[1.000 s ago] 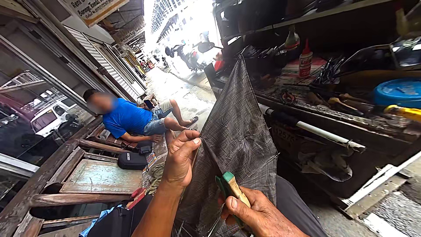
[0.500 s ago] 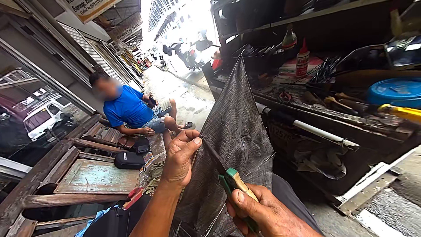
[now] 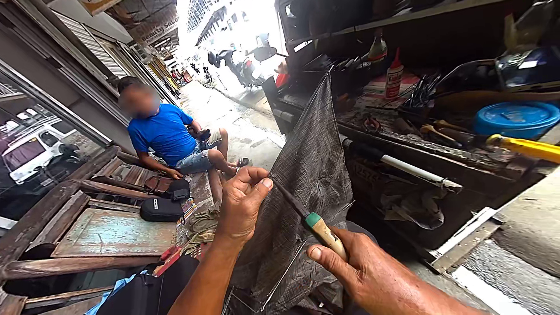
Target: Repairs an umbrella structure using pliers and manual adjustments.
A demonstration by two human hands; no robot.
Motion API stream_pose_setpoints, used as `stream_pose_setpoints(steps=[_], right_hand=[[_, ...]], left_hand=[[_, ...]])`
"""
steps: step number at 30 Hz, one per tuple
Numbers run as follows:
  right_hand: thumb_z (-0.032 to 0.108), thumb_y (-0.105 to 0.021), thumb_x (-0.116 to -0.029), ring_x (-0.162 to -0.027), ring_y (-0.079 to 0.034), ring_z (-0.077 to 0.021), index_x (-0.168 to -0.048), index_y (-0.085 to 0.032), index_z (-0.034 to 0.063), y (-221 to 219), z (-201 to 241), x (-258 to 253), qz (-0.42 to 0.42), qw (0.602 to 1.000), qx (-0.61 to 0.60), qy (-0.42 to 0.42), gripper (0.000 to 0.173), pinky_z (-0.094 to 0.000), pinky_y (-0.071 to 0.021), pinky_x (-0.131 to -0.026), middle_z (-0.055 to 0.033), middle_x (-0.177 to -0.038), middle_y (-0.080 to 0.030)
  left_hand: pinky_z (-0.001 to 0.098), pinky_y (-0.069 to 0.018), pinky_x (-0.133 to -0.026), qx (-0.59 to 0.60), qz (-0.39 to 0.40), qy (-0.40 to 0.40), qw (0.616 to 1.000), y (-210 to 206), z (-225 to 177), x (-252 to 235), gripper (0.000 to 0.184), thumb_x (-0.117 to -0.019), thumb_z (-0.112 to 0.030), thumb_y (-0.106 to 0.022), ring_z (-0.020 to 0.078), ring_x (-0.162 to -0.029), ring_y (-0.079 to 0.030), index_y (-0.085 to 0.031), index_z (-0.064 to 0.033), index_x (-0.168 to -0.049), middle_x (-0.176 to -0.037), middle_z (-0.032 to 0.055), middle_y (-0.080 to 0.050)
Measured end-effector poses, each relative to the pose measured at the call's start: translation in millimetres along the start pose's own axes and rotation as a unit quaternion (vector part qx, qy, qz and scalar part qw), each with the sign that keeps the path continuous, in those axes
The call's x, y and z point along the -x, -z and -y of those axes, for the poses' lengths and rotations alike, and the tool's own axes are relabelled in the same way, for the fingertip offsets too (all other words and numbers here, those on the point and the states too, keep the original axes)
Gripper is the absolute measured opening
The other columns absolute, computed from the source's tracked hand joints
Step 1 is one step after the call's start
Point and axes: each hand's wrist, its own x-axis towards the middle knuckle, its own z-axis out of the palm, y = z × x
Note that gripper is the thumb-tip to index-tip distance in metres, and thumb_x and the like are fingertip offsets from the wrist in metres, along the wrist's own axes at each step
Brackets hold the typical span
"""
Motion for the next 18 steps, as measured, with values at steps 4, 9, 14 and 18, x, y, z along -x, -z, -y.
stream_pose_setpoints(steps=[4,9,14,18], right_hand=[[0.070,-0.054,-0.0938,-0.049,-0.047,-0.0021,-0.088,-0.060,0.0199,7.9,-6.1,-2.4,0.001,1.000,0.022,0.012,0.051,-0.0239,-0.0398,-0.046,0.0099,-0.060,-0.046],[0.069,-0.057,-0.0926,-0.051,-0.054,-0.0015,-0.090,-0.062,0.0200,0.6,-19.4,-4.3,0.013,0.999,-0.038,0.023,0.049,-0.0221,-0.0456,-0.047,0.0103,-0.061,-0.053],[0.064,-0.059,-0.0951,-0.060,-0.065,-0.0049,-0.097,-0.065,0.0170,-3.1,-26.6,-3.6,0.033,0.993,-0.102,0.041,0.047,-0.0244,-0.0560,-0.055,0.0074,-0.070,-0.064],[0.055,-0.059,-0.0992,-0.075,-0.074,-0.0121,-0.107,-0.068,0.0126,2.4,-25.1,2.5,0.074,0.981,-0.175,0.047,0.044,-0.0300,-0.0640,-0.067,0.0013,-0.088,-0.075]], left_hand=[[0.0292,-0.0577,-0.080,0.011,0.002,0.021,1.000,-3.1,2.5,-2.1,0.011,-0.0938,0.003,-0.060,0.0126,-0.084,-0.066,-0.068,0.0009,-0.101,-0.092,0.0087,-0.069],[0.0277,-0.0576,-0.081,0.009,0.030,0.109,0.994,2.5,-4.5,0.6,0.019,-0.1014,-0.002,-0.052,0.0113,-0.084,-0.068,-0.070,0.0029,-0.104,-0.091,0.0089,-0.071],[0.0285,-0.0581,-0.078,-0.001,0.016,0.092,0.996,2.6,-1.7,3.0,0.018,-0.1004,-0.002,-0.053,0.0114,-0.081,-0.068,-0.070,0.0030,-0.100,-0.087,0.0090,-0.070],[0.0292,-0.0584,-0.079,-0.002,0.013,0.069,0.998,5.0,-1.4,2.6,0.016,-0.1000,-0.002,-0.054,0.0118,-0.081,-0.068,-0.069,0.0021,-0.099,-0.087,0.0087,-0.070]])
